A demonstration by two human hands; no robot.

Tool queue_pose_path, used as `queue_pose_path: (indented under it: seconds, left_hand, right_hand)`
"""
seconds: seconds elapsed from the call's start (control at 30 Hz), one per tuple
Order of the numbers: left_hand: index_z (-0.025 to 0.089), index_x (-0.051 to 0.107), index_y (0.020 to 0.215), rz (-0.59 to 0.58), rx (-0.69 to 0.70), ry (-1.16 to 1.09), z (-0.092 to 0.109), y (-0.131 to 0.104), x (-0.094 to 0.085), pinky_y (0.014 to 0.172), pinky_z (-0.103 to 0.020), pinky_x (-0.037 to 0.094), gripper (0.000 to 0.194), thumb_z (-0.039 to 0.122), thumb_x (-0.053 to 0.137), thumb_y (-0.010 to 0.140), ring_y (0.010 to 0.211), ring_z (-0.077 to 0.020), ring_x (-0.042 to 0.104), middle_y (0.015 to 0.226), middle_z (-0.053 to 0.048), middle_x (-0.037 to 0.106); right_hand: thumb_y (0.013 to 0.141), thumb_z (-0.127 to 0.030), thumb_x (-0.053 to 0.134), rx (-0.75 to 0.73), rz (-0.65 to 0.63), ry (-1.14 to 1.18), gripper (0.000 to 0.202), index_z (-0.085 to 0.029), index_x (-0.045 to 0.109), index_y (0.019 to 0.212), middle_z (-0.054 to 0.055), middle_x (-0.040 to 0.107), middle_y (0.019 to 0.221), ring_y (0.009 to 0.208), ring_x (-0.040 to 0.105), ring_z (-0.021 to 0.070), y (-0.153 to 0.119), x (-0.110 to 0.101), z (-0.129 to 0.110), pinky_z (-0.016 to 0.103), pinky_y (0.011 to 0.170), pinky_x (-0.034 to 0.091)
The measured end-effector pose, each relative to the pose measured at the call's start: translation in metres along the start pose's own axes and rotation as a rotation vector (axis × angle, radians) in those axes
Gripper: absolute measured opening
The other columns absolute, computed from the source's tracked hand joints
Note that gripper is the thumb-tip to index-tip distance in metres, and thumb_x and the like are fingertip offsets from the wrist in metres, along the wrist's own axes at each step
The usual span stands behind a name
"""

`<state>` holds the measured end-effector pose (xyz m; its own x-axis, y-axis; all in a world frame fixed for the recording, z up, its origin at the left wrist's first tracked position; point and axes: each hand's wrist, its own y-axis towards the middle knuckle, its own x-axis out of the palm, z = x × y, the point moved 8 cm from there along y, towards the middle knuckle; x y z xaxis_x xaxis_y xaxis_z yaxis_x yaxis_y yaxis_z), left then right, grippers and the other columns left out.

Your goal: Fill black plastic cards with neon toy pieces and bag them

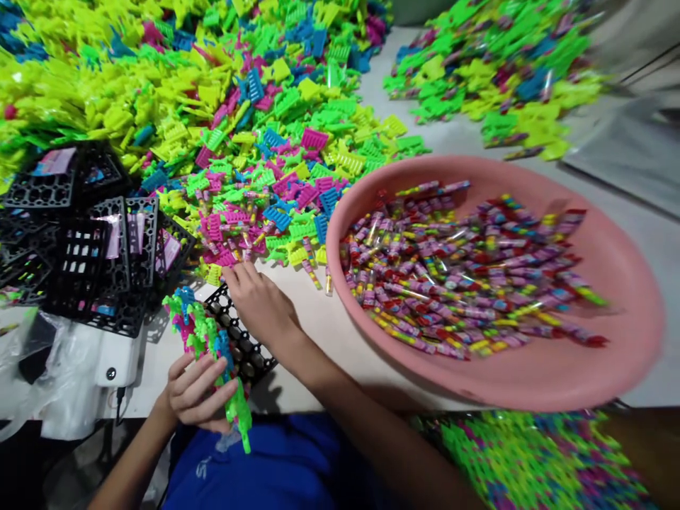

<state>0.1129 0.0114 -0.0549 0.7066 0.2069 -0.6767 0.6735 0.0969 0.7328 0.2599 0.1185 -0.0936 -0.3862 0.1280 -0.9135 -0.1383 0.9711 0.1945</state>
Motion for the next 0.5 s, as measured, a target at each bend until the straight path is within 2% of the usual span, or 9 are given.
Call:
queue_pose_path:
  seconds: [0.1, 0.17, 0.3, 0.4, 0.5]
  left_hand:
    - [0.028, 0.076, 0.113, 0.119, -0.084, 0.016, -0.004, -0.013, -0.004, 0.138, -0.042, 0.035, 0.04, 0.048, 0.04, 0.115, 0.127, -0.0177, 0.073, 0.104, -0.003, 0.085]
    - [0.029, 0.076, 0.117, 0.107, -0.129, 0.033, -0.006, -0.017, -0.001, 0.139, -0.044, 0.031, 0.046, 0.052, 0.036, 0.115, 0.125, -0.0196, 0.074, 0.104, -0.003, 0.086]
    - [0.025, 0.078, 0.118, 0.014, -0.151, 0.008, -0.01, -0.008, 0.006, 0.139, -0.041, 0.031, 0.051, 0.05, 0.034, 0.116, 0.125, -0.0196, 0.074, 0.106, -0.005, 0.085]
    - [0.024, 0.079, 0.111, 0.013, -0.145, -0.039, -0.012, 0.002, 0.005, 0.137, -0.038, 0.034, 0.05, 0.046, 0.035, 0.116, 0.121, -0.0181, 0.074, 0.105, -0.005, 0.084]
    - [0.027, 0.08, 0.107, 0.011, -0.149, -0.046, -0.012, 0.005, 0.005, 0.136, -0.038, 0.035, 0.05, 0.047, 0.035, 0.116, 0.117, -0.0178, 0.075, 0.102, -0.003, 0.084]
  right_hand:
    - [0.106, -0.003, 0.044, 0.048, 0.001, 0.011, 0.05, -0.014, 0.054, 0.154, 0.017, 0.068, 0.126, 0.12, 0.063, 0.0311, -0.008, -0.007, 0.005, 0.038, 0.085, 0.063]
    - [0.105, -0.003, 0.044, 0.087, 0.047, 0.052, 0.052, -0.015, 0.053, 0.154, 0.017, 0.067, 0.125, 0.119, 0.063, 0.0315, -0.022, -0.017, 0.013, 0.039, 0.085, 0.064]
    - [0.107, -0.011, 0.05, 0.17, 0.163, 0.339, 0.024, -0.019, 0.065, 0.123, 0.013, 0.068, 0.114, 0.102, 0.07, 0.0269, -0.062, -0.036, 0.028, 0.038, 0.084, 0.063]
    - [0.102, -0.01, 0.057, 0.21, 0.131, 0.634, 0.021, -0.022, 0.063, 0.118, 0.008, 0.073, 0.106, 0.089, 0.073, 0.0226, -0.092, -0.032, 0.025, 0.034, 0.077, 0.063]
    - [0.1, -0.009, 0.057, 0.157, 0.071, 0.77, 0.027, -0.024, 0.064, 0.121, 0.008, 0.077, 0.105, 0.095, 0.077, 0.0245, -0.111, -0.02, 0.008, 0.036, 0.084, 0.066]
